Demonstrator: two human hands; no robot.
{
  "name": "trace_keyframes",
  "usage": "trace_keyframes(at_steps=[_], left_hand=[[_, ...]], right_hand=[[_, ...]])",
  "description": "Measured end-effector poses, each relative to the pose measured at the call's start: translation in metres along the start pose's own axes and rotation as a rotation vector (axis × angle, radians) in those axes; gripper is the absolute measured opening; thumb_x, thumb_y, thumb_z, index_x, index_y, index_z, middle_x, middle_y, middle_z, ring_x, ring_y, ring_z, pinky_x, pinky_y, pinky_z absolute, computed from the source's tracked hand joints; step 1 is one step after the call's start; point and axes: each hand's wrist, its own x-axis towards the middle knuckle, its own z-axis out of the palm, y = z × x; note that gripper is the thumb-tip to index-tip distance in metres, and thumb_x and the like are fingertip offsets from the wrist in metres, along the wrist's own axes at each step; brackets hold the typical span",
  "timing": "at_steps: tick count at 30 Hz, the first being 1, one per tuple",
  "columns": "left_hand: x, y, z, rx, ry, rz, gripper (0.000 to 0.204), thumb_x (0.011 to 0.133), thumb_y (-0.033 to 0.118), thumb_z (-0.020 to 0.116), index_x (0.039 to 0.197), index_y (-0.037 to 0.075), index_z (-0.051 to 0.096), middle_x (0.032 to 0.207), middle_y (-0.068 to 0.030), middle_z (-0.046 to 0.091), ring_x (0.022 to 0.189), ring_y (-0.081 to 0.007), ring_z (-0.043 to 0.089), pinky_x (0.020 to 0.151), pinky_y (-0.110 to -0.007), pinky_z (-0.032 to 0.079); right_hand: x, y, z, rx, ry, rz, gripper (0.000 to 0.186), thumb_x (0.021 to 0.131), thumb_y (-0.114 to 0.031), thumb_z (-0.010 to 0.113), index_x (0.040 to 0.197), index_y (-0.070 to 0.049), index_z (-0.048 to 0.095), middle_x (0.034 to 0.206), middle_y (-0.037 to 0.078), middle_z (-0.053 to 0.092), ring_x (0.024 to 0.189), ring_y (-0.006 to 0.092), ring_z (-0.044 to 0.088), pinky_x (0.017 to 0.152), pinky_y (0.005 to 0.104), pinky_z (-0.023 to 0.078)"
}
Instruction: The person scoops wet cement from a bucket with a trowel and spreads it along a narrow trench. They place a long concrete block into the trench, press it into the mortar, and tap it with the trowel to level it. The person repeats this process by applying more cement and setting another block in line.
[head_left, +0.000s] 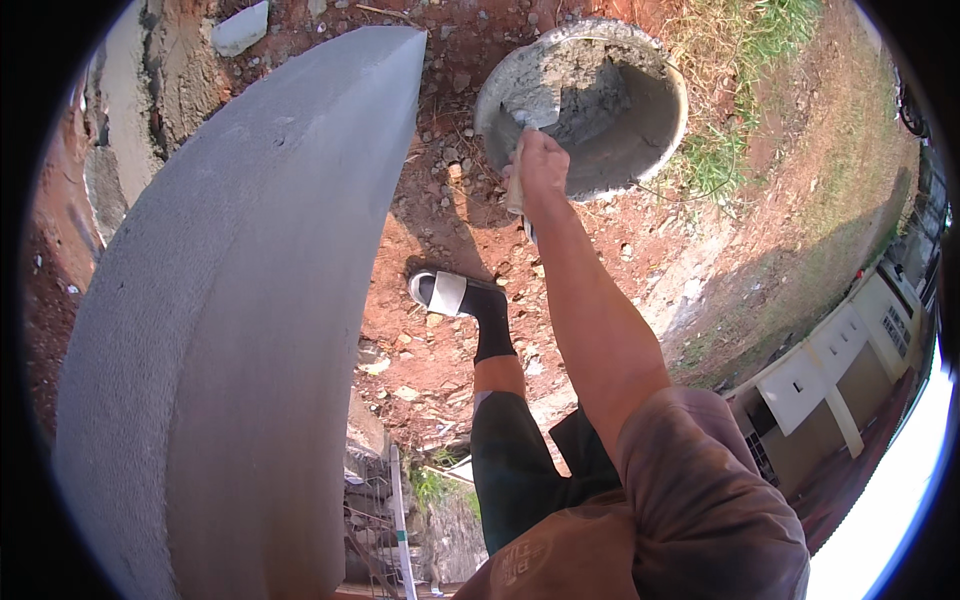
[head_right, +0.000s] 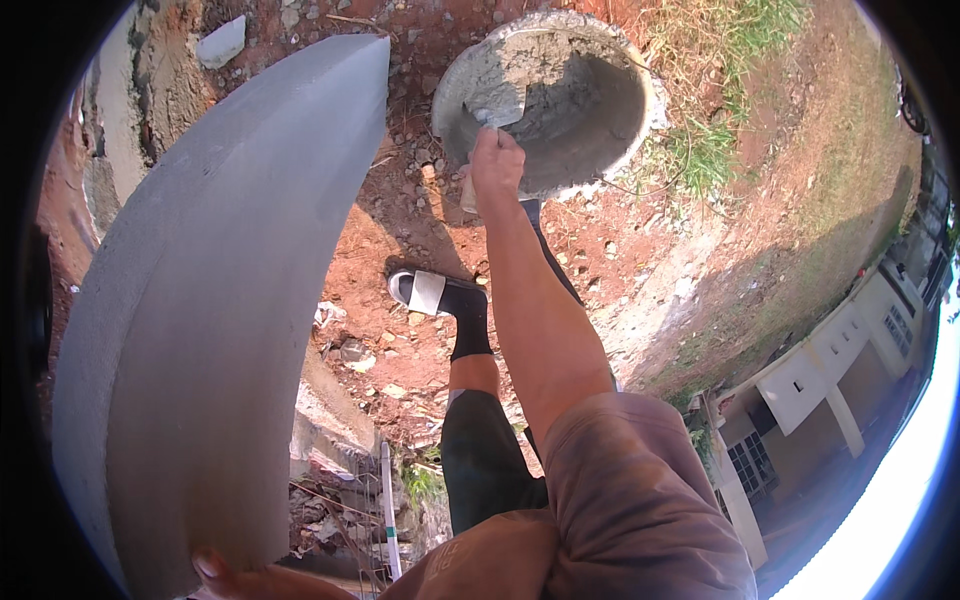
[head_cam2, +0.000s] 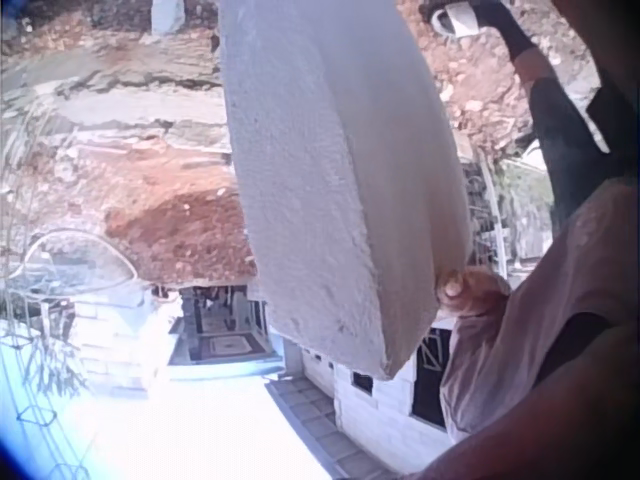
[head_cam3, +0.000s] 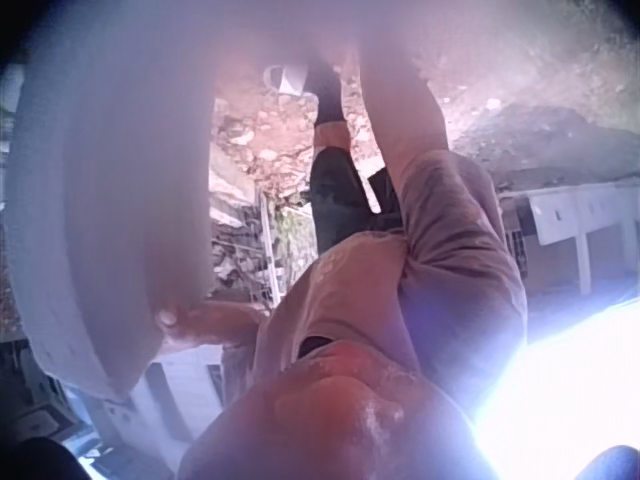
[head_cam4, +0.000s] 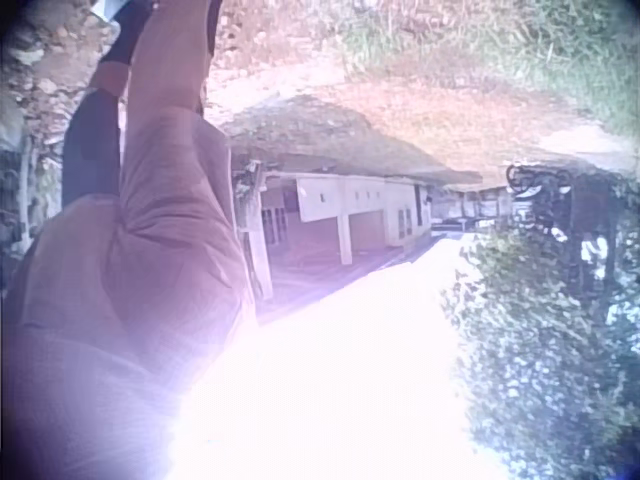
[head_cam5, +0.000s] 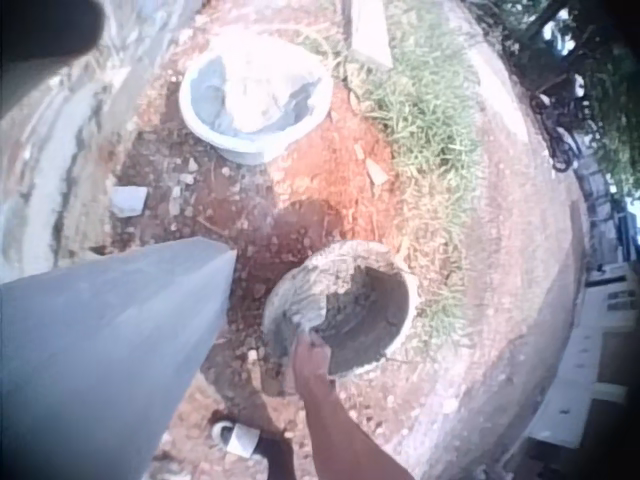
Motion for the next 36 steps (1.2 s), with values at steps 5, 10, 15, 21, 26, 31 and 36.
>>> trace_keyframes(at_steps=[5, 10, 15, 21, 26, 31, 36], left_hand=[[-0.006, 0.01, 0.006, -0.047, -0.008, 0.029, 0.115, 0.055, 0.039, 0.079, 0.139, -0.001, 0.012, 0.124, -0.0212, 0.04, 0.111, -0.0357, 0.047, 0.091, -0.051, 0.039], [-0.011, 0.008, 0.008, -0.161, -0.06, 0.066, 0.12, 0.054, 0.034, 0.082, 0.14, -0.001, 0.006, 0.123, -0.0216, 0.039, 0.109, -0.0364, 0.047, 0.09, -0.052, 0.039], [-0.035, 0.014, -0.003, -0.392, -0.066, 0.024, 0.126, 0.053, 0.029, 0.084, 0.141, -0.002, 0.0, 0.122, -0.022, 0.037, 0.108, -0.0371, 0.048, 0.09, -0.052, 0.039], [-0.051, -0.008, -0.007, -0.254, 0.055, 0.09, 0.122, 0.048, 0.031, 0.085, 0.14, -0.001, 0.012, 0.12, -0.0254, 0.037, 0.108, -0.04, 0.043, 0.086, -0.051, 0.034], [-0.056, -0.019, -0.036, -0.242, 0.076, 0.06, 0.121, 0.047, 0.029, 0.085, 0.141, 0.0, 0.015, 0.118, -0.0248, 0.039, 0.104, -0.0389, 0.043, 0.083, -0.05, 0.034], [-0.084, -0.041, -0.073, -0.18, -0.09, -0.082, 0.119, 0.053, 0.031, 0.083, 0.14, -0.002, 0.008, 0.126, -0.0288, 0.035, 0.114, -0.0434, 0.039, 0.093, -0.053, 0.031], [-0.15, -0.086, -0.088, 0.068, -0.188, -0.312, 0.122, 0.05, 0.031, 0.084, 0.14, 0.0, 0.008, 0.122, -0.0281, 0.037, 0.111, -0.0411, 0.04, 0.087, -0.054, 0.032]], right_hand=[[-0.009, -0.013, 0.012, 0.279, 0.029, 0.046, 0.029, 0.085, -0.028, 0.055, 0.103, -0.005, 0.055, 0.067, 0.008, 0.054, 0.047, 0.0173, 0.051, 0.039, 0.0317, 0.043], [-0.044, 0.012, -0.035, 0.251, 0.039, -0.031, 0.035, 0.084, -0.033, 0.056, 0.11, -0.009, 0.055, 0.069, 0.007, 0.054, 0.045, 0.0164, 0.049, 0.037, 0.0307, 0.04], [-0.098, 0.021, -0.101, 0.069, -0.086, -0.101, 0.028, 0.087, -0.03, 0.052, 0.106, -0.009, 0.055, 0.067, 0.006, 0.053, 0.045, 0.0137, 0.049, 0.037, 0.0276, 0.041], [-0.172, 0.013, -0.185, -0.205, -0.222, -0.258, 0.038, 0.09, -0.031, 0.05, 0.117, -0.005, 0.054, 0.069, 0.006, 0.053, 0.046, 0.0113, 0.05, 0.039, 0.0239, 0.042], [-0.249, -0.035, -0.212, -0.417, -0.342, -0.353, 0.033, 0.09, -0.023, 0.048, 0.115, -0.003, 0.055, 0.069, 0.003, 0.052, 0.048, 0.0092, 0.049, 0.041, 0.0234, 0.043], [-0.273, -0.053, -0.203, -0.461, -0.436, -0.444, 0.036, 0.09, -0.016, 0.049, 0.122, -0.001, 0.053, 0.07, 0.001, 0.051, 0.052, 0.007, 0.048, 0.046, 0.0221, 0.044], [-0.289, -0.04, -0.135, -0.551, -0.575, -0.461, 0.039, 0.09, -0.013, 0.048, 0.127, -0.001, 0.051, 0.075, 0.003, 0.055, 0.054, 0.0077, 0.05, 0.049, 0.0221, 0.045]])
